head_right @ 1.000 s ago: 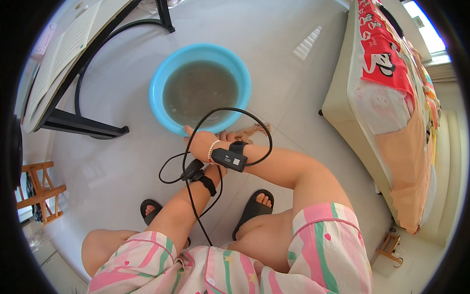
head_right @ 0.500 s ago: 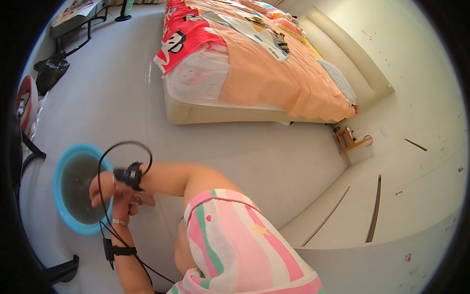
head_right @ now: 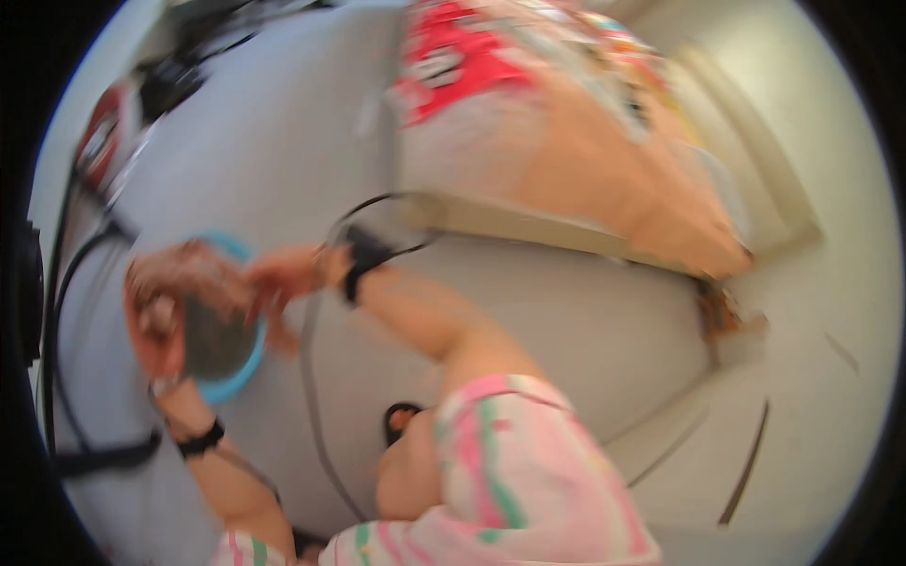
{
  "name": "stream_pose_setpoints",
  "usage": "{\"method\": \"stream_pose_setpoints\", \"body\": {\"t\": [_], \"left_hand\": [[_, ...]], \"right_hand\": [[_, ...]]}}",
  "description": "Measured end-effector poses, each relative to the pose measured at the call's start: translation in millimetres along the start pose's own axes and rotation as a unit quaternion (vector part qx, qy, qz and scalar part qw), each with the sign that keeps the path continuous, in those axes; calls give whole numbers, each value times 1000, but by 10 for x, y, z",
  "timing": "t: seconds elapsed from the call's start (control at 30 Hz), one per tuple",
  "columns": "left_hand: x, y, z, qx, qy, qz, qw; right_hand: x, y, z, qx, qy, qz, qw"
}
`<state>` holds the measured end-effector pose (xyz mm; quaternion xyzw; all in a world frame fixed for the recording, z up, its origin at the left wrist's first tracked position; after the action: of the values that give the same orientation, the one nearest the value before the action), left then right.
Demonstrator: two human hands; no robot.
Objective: Scrubbing the floor and a garment with soapy water in a basin.
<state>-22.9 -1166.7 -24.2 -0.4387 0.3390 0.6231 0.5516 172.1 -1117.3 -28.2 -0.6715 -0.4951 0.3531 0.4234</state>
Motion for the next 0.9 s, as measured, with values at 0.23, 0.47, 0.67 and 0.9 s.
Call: {"method": "stream_pose_setpoints", "body": {"t": [0.23, 0.47, 0.67, 0.9], "left_hand": [[6, -360, -1097, 21, 240, 318, 917], [1189, 1001, -2347, 0, 441, 502, 744], [1678, 1269, -2683, -53, 361, 638, 678], [2806, 1188, -2812, 280, 132, 915, 257]], "right_hand": [[-378, -698, -983, 82, 159, -32, 983], [-690, 272, 352, 70, 348, -66, 933], [-948, 1284, 911, -136, 272, -314, 899], [-1648, 2188, 1699, -167, 141, -566, 795]]}}
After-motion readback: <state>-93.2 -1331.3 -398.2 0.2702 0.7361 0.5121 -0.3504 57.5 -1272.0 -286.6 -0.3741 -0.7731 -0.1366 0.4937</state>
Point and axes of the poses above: each hand's wrist, its own z-axis towards the middle knuckle, its own x-axis out of the back of the hand, y = z × x, the point moved 9 cm from there along z, towards the middle knuckle, and after that the axes turned 13 degrees about -z, right-handed, at the moved point
